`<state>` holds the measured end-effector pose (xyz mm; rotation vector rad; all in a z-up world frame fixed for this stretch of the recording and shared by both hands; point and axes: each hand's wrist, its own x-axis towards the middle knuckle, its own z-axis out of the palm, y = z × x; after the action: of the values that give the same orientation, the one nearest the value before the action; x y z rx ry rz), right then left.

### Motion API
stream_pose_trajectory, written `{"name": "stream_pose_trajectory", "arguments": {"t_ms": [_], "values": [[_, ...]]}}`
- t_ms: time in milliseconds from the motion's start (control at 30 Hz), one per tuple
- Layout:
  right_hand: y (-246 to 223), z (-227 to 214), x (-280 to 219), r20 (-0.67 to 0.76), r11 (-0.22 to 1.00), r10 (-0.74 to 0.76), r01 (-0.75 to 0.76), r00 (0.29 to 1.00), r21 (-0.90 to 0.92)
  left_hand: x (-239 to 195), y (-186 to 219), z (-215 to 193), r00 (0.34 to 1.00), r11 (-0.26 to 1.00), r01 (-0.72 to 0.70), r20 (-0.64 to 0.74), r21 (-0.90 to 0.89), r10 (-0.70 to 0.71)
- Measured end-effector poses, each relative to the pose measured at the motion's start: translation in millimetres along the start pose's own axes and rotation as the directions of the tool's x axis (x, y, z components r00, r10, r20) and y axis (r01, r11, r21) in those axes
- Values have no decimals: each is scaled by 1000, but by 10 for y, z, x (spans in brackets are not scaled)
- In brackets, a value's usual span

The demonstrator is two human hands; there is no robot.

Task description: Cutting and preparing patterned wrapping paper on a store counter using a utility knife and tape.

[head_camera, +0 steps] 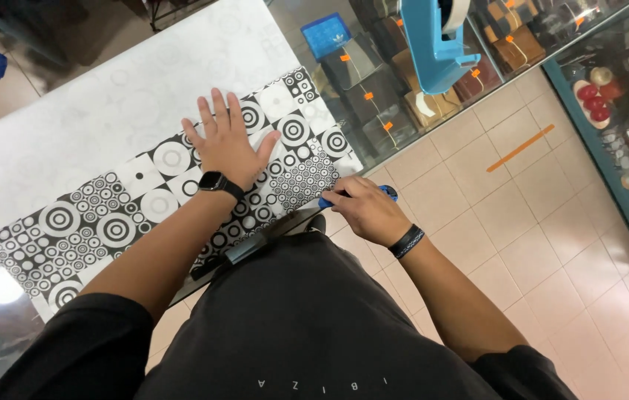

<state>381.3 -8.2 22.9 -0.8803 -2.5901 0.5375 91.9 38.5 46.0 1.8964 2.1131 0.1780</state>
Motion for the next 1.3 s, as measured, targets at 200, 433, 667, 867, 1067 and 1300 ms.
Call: {"name": "stream_pose_trajectory", "arguments": {"t_ms": [200,433,667,867,1067,1300], "values": [[-300,119,117,-9,1000,-6,6,1000,12,4,-25,-42,998,999,3,56,-52,0],[-683,219,238,61,1000,-12,13,998,-12,115,-66,195,998,973,-28,-39,231,39],[-1099,462,377,40,1000,-7,7,999,7,122,-68,113,999,960,-42,13,278,40],[-1435,574,461,-7,998,-5,6,1000,58,130,-228,37,992,961,-120,68,250,106],[-1449,595,369,-28,992,46,-42,999,119,-285,-933,-479,860,866,-486,112,-118,498],[-1301,697,286,-57,994,100,-97,993,54,-1271,-1872,-283,796,795,-593,52,-131,603]]}}
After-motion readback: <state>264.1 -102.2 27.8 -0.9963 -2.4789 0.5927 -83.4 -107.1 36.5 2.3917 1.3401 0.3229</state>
